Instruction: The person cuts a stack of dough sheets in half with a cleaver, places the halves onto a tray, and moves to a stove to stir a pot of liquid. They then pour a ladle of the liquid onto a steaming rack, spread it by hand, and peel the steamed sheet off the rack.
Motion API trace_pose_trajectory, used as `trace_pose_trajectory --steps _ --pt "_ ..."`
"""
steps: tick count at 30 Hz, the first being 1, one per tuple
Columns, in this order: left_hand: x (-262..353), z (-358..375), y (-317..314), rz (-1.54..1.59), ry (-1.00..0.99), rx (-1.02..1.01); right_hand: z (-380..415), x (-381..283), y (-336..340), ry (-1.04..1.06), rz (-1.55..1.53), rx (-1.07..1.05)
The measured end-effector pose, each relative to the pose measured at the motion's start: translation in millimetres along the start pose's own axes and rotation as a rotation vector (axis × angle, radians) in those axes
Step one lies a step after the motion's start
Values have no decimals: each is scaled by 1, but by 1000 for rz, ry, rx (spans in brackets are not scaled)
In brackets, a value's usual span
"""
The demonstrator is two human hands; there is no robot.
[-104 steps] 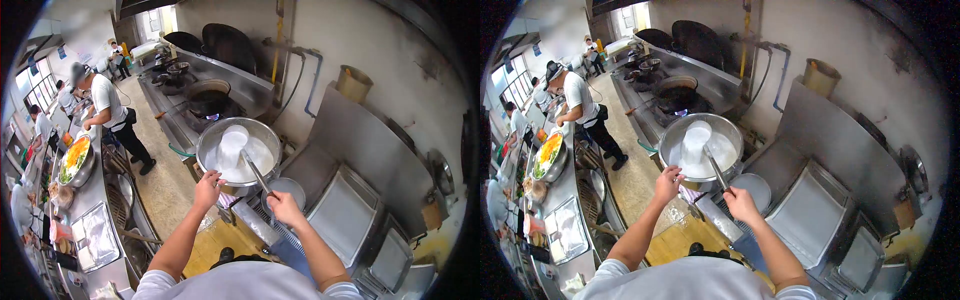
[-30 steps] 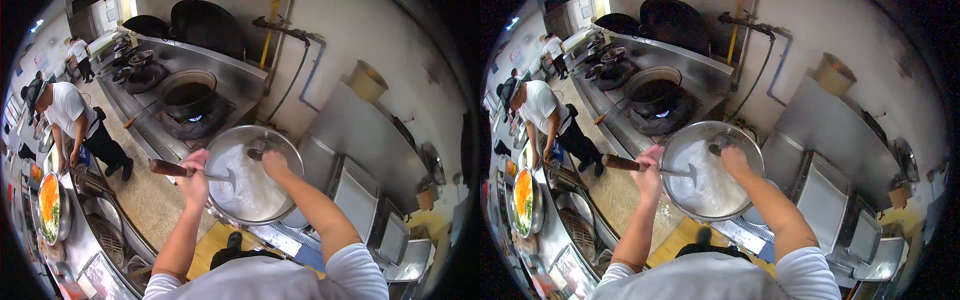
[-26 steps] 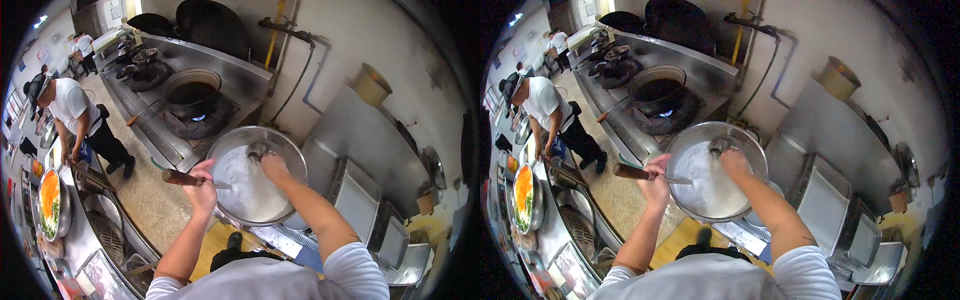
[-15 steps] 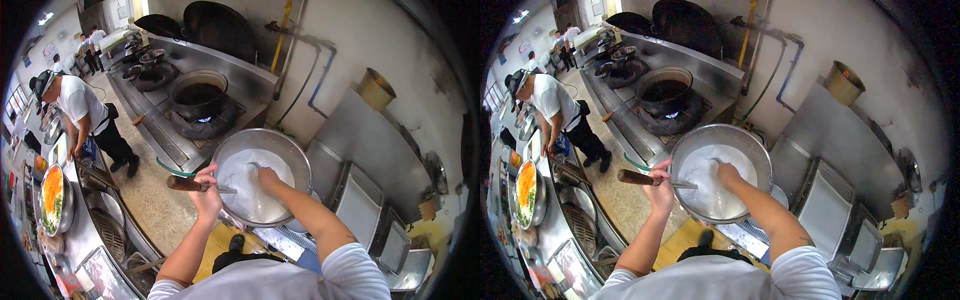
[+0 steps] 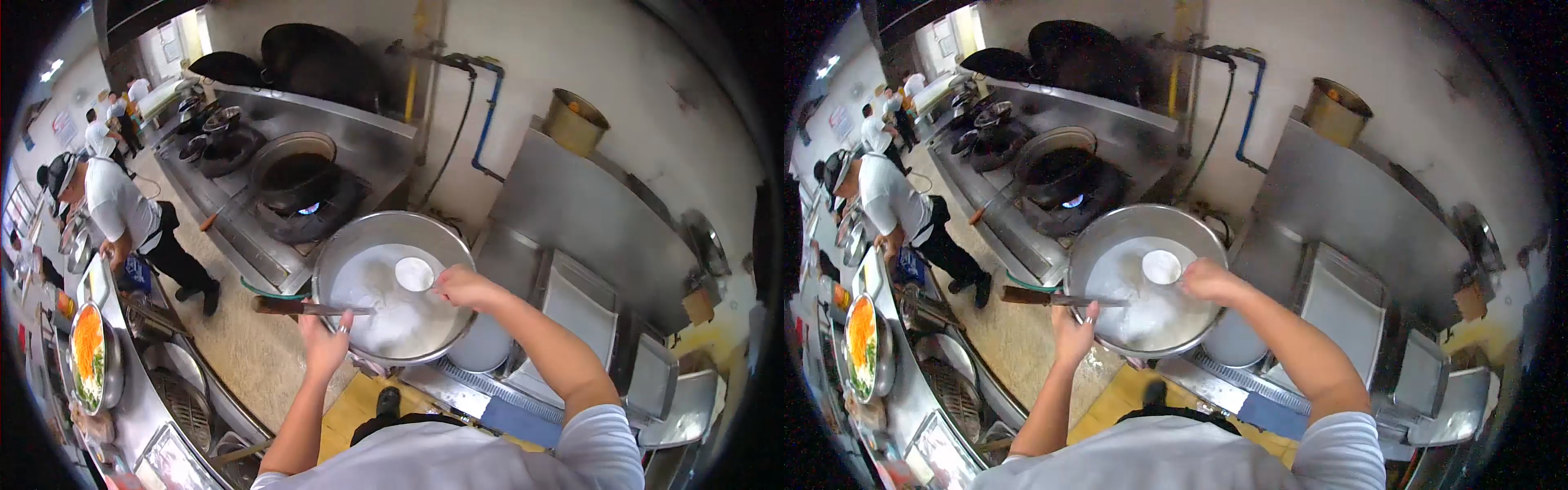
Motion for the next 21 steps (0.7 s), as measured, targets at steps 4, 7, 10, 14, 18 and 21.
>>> trace_pose_trajectory --steps 4,7,10,14,18,21 --pt "53 52 30 -264 286 -548 69 12 30 -73 -234 22" --pt "96 76 34 -308 377 -955 120 38 44 -70 -295 58" --pt "146 98 6 -292 239 -1008 164 81 53 -53 -370 97" --pt "186 128 -86 -188 -37 -956 224 153 51 -93 -423 165" --pt "232 163 -182 -18 -86 -1043 278 243 41 -254 -420 262" --pt "249 191 -242 25 -113 -1104 303 328 21 -252 -539 427"
Point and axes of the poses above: each hand's wrist, its own z-axis away from the middle knuckle, its own y-axis out of the back of the hand, x = y × z, the point moved 3 cm from there along -z, towards the middle knuckle, and after that the axes turned 11 degrees about -x, right-handed, at the moved point
